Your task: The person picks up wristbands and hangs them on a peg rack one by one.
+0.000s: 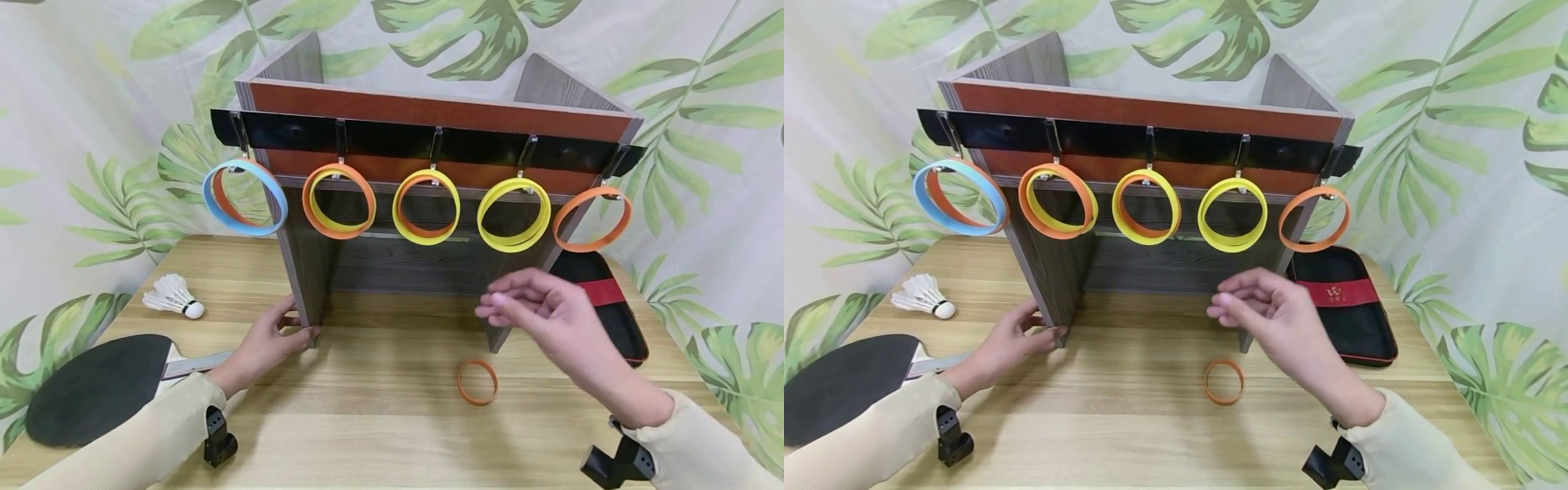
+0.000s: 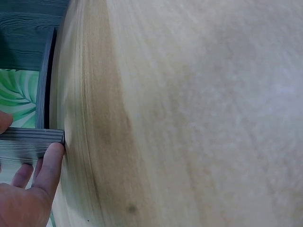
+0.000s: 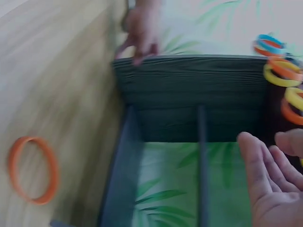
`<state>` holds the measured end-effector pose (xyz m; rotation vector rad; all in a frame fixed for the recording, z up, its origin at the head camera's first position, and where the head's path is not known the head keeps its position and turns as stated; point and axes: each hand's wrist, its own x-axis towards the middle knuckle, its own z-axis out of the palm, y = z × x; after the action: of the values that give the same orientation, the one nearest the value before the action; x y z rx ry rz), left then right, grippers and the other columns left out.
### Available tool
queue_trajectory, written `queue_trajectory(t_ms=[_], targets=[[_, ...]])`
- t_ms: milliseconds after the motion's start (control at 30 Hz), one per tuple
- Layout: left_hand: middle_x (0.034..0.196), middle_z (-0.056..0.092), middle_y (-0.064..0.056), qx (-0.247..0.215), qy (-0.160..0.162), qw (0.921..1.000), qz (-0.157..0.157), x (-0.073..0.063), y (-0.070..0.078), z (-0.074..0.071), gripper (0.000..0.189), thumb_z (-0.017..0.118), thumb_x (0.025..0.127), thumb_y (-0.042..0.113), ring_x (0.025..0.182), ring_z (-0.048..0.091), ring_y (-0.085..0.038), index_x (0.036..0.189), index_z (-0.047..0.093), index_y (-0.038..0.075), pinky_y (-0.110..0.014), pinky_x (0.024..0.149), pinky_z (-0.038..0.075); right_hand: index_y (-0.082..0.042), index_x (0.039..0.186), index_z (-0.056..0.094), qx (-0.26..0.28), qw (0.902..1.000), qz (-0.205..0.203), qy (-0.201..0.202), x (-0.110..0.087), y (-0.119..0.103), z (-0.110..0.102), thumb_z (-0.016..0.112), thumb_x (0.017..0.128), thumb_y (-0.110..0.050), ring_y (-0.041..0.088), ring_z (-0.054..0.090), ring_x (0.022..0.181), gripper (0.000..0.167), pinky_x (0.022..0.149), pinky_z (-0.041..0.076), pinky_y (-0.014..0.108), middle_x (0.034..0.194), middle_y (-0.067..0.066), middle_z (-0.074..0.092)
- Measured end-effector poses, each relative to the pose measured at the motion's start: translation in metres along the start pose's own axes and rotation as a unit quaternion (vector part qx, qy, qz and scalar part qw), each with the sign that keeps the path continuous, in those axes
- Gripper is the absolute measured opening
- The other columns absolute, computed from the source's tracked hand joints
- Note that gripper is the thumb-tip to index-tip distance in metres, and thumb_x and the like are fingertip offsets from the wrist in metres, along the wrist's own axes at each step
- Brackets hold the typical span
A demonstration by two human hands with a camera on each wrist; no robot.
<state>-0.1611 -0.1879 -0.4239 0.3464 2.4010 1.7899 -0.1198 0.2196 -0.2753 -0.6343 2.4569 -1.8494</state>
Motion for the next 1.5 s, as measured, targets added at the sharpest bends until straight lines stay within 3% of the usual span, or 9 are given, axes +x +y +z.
queue_trajectory(t_ms=[200, 400, 600, 700, 800, 967, 1267, 1367, 1500], targets=[[0.155, 0.046, -0.027, 0.008, 0.007, 0.9999, 0.004, -0.001, 0.000, 0.000, 0.067, 0.065, 0.102, 0.005, 0.126, 0.058, -0.041, 0.162, 0.037, 0.011, -0.030, 0.083, 0.063, -0.004, 0.108, 0.073, -0.135, 0.9886, 0.024, -0.061, 0.000, 0.036, 0.010, 0.072, 0.099, -0.010, 0.003, 0.074, 0.088, 0.011, 0.079, 0.062, 0.023, 0.102, 0.010, 0.079], [0.154, 0.048, -0.025, 0.017, 0.015, 0.9997, 0.003, -0.002, 0.000, -0.003, 0.064, 0.065, 0.102, 0.007, 0.125, 0.058, -0.040, 0.161, 0.040, 0.011, -0.027, 0.082, 0.062, -0.008, 0.110, 0.075, -0.255, 0.9592, -0.002, -0.122, 0.000, 0.069, 0.015, 0.070, 0.100, -0.009, 0.013, 0.073, 0.095, 0.012, 0.084, 0.062, 0.029, 0.105, 0.006, 0.078], [0.154, 0.049, -0.026, 0.016, 0.016, 0.9998, -0.001, -0.003, -0.001, -0.003, 0.063, 0.065, 0.102, 0.006, 0.125, 0.058, -0.039, 0.160, 0.040, 0.011, -0.024, 0.081, 0.061, -0.003, 0.120, 0.072, -0.391, 0.8976, -0.041, -0.200, -0.006, 0.095, 0.025, 0.066, 0.100, -0.005, 0.022, 0.073, 0.103, 0.020, 0.087, 0.062, 0.038, 0.115, 0.009, 0.076], [0.153, 0.050, -0.026, 0.019, 0.016, 0.9997, 0.006, -0.002, -0.001, -0.003, 0.063, 0.065, 0.102, 0.005, 0.124, 0.059, -0.039, 0.160, 0.041, 0.010, -0.024, 0.081, 0.062, -0.005, 0.120, 0.071, -0.450, 0.8647, -0.081, -0.208, -0.009, 0.105, 0.029, 0.067, 0.100, -0.004, 0.019, 0.072, 0.100, 0.020, 0.083, 0.061, 0.035, 0.112, 0.005, 0.075], [0.155, 0.048, -0.025, 0.017, 0.013, 0.9997, 0.012, -0.001, -0.001, -0.001, 0.064, 0.065, 0.102, 0.005, 0.125, 0.059, -0.041, 0.160, 0.040, 0.010, -0.027, 0.081, 0.063, -0.007, 0.116, 0.071, -0.483, 0.8461, -0.112, -0.196, -0.013, 0.113, 0.031, 0.068, 0.099, -0.003, 0.018, 0.073, 0.098, 0.018, 0.080, 0.061, 0.033, 0.107, 0.004, 0.075], [0.157, 0.044, -0.026, 0.003, 0.005, 0.9999, 0.015, 0.000, -0.001, 0.001, 0.065, 0.064, 0.102, 0.004, 0.128, 0.058, -0.046, 0.162, 0.038, 0.010, -0.030, 0.083, 0.064, -0.010, 0.110, 0.073, -0.510, 0.8331, -0.117, -0.178, -0.017, 0.120, 0.032, 0.071, 0.097, -0.003, 0.018, 0.071, 0.095, 0.014, 0.076, 0.061, 0.032, 0.104, 0.002, 0.073], [0.158, 0.043, -0.026, 0.002, 0.003, 0.9999, 0.016, 0.000, -0.002, 0.001, 0.065, 0.064, 0.102, 0.004, 0.128, 0.057, -0.046, 0.162, 0.038, 0.010, -0.031, 0.084, 0.064, -0.014, 0.098, 0.069, -0.520, 0.8250, -0.114, -0.189, -0.017, 0.121, 0.034, 0.071, 0.097, -0.005, 0.011, 0.065, 0.081, 0.010, 0.061, 0.053, 0.025, 0.091, -0.004, 0.065], [0.158, 0.044, -0.027, 0.004, 0.003, 0.9999, 0.015, 0.000, -0.002, 0.001, 0.066, 0.064, 0.102, 0.005, 0.128, 0.057, -0.046, 0.162, 0.038, 0.010, -0.031, 0.084, 0.064, -0.014, 0.095, 0.066, -0.509, 0.8301, -0.102, -0.204, -0.016, 0.120, 0.032, 0.070, 0.097, -0.003, 0.006, 0.059, 0.075, 0.012, 0.058, 0.048, 0.022, 0.085, -0.005, 0.061], [0.158, 0.043, -0.027, 0.004, 0.005, 0.9999, 0.015, 0.000, -0.002, 0.001, 0.067, 0.066, 0.102, 0.004, 0.128, 0.057, -0.046, 0.162, 0.038, 0.010, -0.031, 0.083, 0.064, -0.014, 0.090, 0.064, -0.470, 0.8509, -0.079, -0.221, -0.012, 0.116, 0.026, 0.069, 0.096, -0.001, 0.000, 0.053, 0.070, 0.015, 0.060, 0.046, 0.020, 0.079, -0.008, 0.061]])
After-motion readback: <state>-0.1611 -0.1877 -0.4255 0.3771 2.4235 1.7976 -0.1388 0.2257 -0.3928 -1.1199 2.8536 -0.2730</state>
